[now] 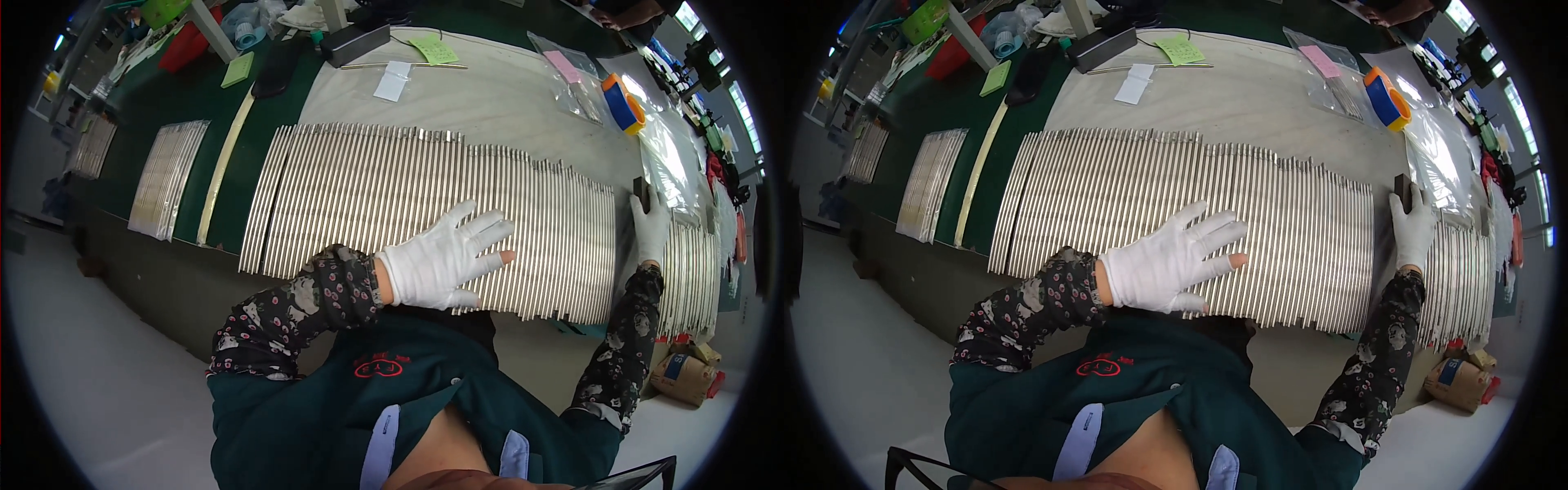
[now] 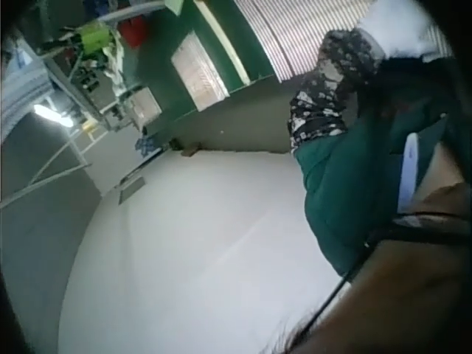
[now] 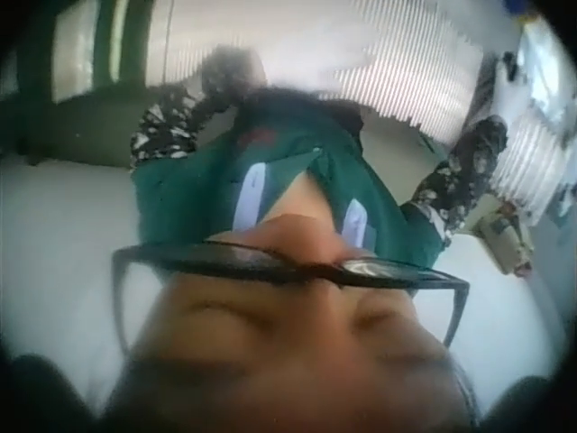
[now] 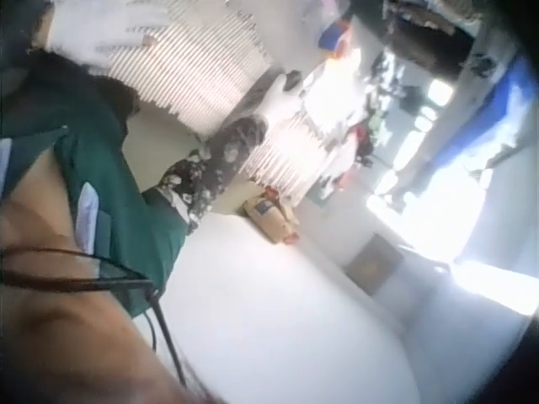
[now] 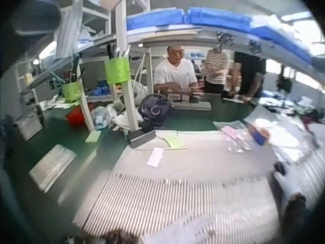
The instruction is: Sanding and organizing batches of metal tubes on a factory workbench using a sanding block.
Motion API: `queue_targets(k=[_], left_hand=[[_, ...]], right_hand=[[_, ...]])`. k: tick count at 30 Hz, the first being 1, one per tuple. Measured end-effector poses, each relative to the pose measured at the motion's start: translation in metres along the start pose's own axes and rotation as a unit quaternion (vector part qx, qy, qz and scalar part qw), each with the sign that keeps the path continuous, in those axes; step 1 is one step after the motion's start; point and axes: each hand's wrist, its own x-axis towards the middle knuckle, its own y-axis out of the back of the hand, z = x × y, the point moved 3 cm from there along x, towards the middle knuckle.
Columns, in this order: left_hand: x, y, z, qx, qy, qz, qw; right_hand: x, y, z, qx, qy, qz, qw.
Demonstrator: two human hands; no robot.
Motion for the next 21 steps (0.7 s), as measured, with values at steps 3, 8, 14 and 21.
queue_targets(k=[3, 8, 14, 21], left_hand=[[-0.029, 0.019, -0.007, 0.022, 0.028, 0.052, 0.998], [-0.11, 0.047, -0.055, 0.169, 0.21, 0.114, 0.956], [-0.206, 0.06, -0.084, 0.197, 0.314, 0.154, 0.916], [-0.202, 0.027, -0.068, 0.195, 0.309, 0.041, 0.93]], right_hand=[[-0.021, -0.005, 0.031, -0.08, -0.068, -0.046, 0.993], [-0.042, 0.024, 0.017, -0.15, 0.117, 0.122, 0.974], [-0.128, 0.041, -0.057, 0.069, 0.267, 0.012, 0.961], [-0.152, 0.02, -0.075, 0.055, 0.271, -0.034, 0.96]])
